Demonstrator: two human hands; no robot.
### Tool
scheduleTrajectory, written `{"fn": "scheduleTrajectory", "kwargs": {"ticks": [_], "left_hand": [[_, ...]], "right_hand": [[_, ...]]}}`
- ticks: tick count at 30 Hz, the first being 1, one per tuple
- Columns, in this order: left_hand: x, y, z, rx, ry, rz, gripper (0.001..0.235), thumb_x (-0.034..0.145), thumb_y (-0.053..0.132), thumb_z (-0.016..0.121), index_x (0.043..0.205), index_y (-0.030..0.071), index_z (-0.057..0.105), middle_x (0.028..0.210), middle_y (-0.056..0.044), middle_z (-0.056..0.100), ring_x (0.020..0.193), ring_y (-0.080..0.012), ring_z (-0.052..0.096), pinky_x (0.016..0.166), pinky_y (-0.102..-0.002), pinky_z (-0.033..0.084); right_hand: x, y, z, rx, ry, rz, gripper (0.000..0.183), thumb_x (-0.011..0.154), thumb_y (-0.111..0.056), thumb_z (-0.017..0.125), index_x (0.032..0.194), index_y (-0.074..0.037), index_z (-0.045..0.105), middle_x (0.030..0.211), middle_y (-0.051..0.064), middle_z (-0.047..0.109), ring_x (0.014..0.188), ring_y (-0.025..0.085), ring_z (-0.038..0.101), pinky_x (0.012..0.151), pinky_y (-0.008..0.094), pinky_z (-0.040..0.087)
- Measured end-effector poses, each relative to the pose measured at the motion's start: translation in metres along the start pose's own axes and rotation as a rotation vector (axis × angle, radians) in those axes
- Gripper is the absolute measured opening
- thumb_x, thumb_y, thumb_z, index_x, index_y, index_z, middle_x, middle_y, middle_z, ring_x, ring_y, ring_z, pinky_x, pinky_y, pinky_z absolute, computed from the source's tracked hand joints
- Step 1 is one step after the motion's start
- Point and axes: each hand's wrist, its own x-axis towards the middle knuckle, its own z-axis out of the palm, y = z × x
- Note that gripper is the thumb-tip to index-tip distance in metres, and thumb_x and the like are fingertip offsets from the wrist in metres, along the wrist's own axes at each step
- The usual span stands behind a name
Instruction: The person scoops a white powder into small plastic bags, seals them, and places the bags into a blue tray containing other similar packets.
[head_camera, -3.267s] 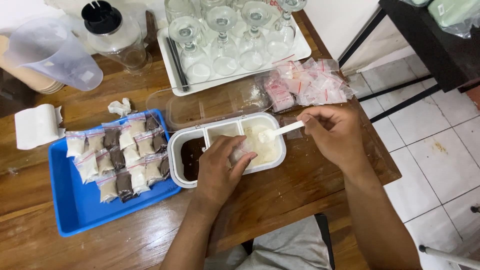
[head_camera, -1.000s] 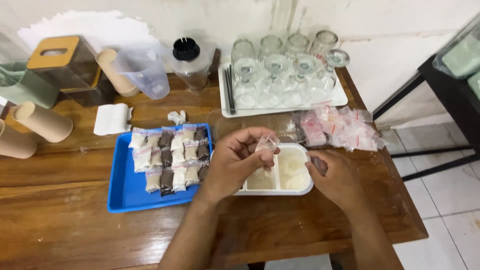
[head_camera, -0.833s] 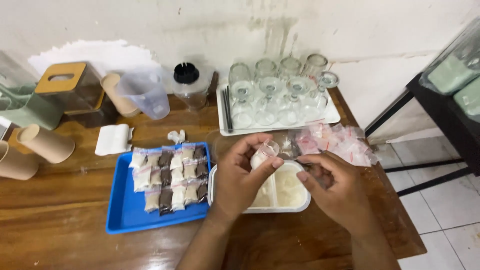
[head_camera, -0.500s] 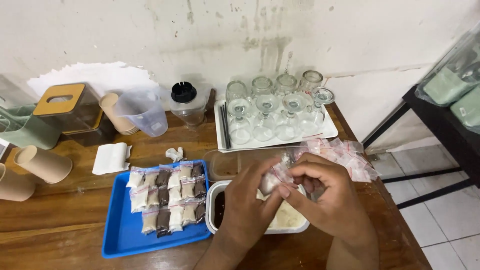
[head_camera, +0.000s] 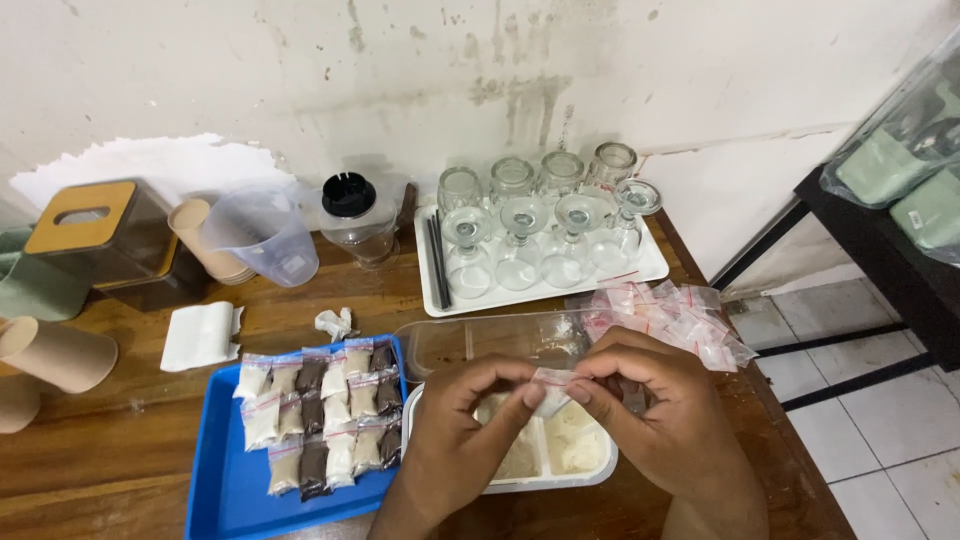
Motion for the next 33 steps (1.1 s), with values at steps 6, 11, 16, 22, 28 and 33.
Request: {"fn": "scheduleTrajectory", "kwargs": {"ticks": [6,11,16,22,28,33], "left_hand": [[0.006,0.006,-0.007,0.03,0.02,0.068,0.006,0.093,0.013,0.073,0.094,0.008,0.075,0.085,-0.001,0.077,0.077,-0.011,0.072,0.071,-0.025,0.057],[0.007,0.01,-0.006,-0.02,0.099,0.068,0.009,0.097,0.013,0.068,0.097,0.008,0.075,0.09,-0.003,0.078,0.081,-0.0129,0.074,0.073,-0.026,0.057],[0.007,0.008,-0.01,-0.045,0.096,0.077,0.006,0.094,0.013,0.072,0.096,0.008,0.074,0.088,-0.003,0.077,0.079,-0.0132,0.072,0.073,-0.027,0.056],[0.01,0.011,-0.011,-0.086,0.04,0.094,0.005,0.093,0.011,0.075,0.097,0.009,0.073,0.087,-0.004,0.072,0.08,-0.0155,0.068,0.073,-0.03,0.055],[0.012,0.004,-0.011,-0.044,0.073,0.188,0.005,0.093,0.009,0.073,0.097,0.009,0.07,0.087,-0.005,0.07,0.081,-0.0191,0.067,0.077,-0.034,0.055],[0.015,0.003,-0.01,-0.04,0.081,0.189,0.005,0.093,0.013,0.073,0.093,0.009,0.07,0.087,-0.005,0.071,0.084,-0.0208,0.068,0.083,-0.036,0.053]], "right_hand": [[0.003,-0.006,0.002,-0.054,-0.024,-0.079,0.009,0.086,-0.016,0.075,0.086,-0.006,0.076,0.075,0.002,0.07,0.064,0.01,0.061,0.055,0.023,0.046],[0.003,-0.003,0.009,0.038,0.007,-0.108,0.007,0.087,-0.009,0.072,0.088,-0.002,0.072,0.083,0.007,0.07,0.07,0.013,0.063,0.06,0.023,0.048],[0.006,-0.007,0.016,0.055,0.072,-0.168,0.007,0.086,-0.005,0.07,0.087,0.002,0.071,0.081,0.012,0.072,0.069,0.016,0.067,0.058,0.022,0.051],[0.008,-0.006,0.024,0.078,0.112,-0.178,0.008,0.084,-0.006,0.071,0.081,0.001,0.07,0.072,0.011,0.068,0.064,0.018,0.065,0.06,0.027,0.054],[0.006,0.001,0.029,0.176,0.089,-0.131,0.008,0.086,-0.006,0.071,0.09,0.0,0.07,0.083,0.012,0.073,0.073,0.017,0.069,0.064,0.025,0.058],[0.01,0.002,0.033,0.118,0.081,-0.149,0.012,0.087,-0.009,0.069,0.082,0.002,0.068,0.075,0.012,0.068,0.068,0.018,0.064,0.06,0.025,0.049]]}}
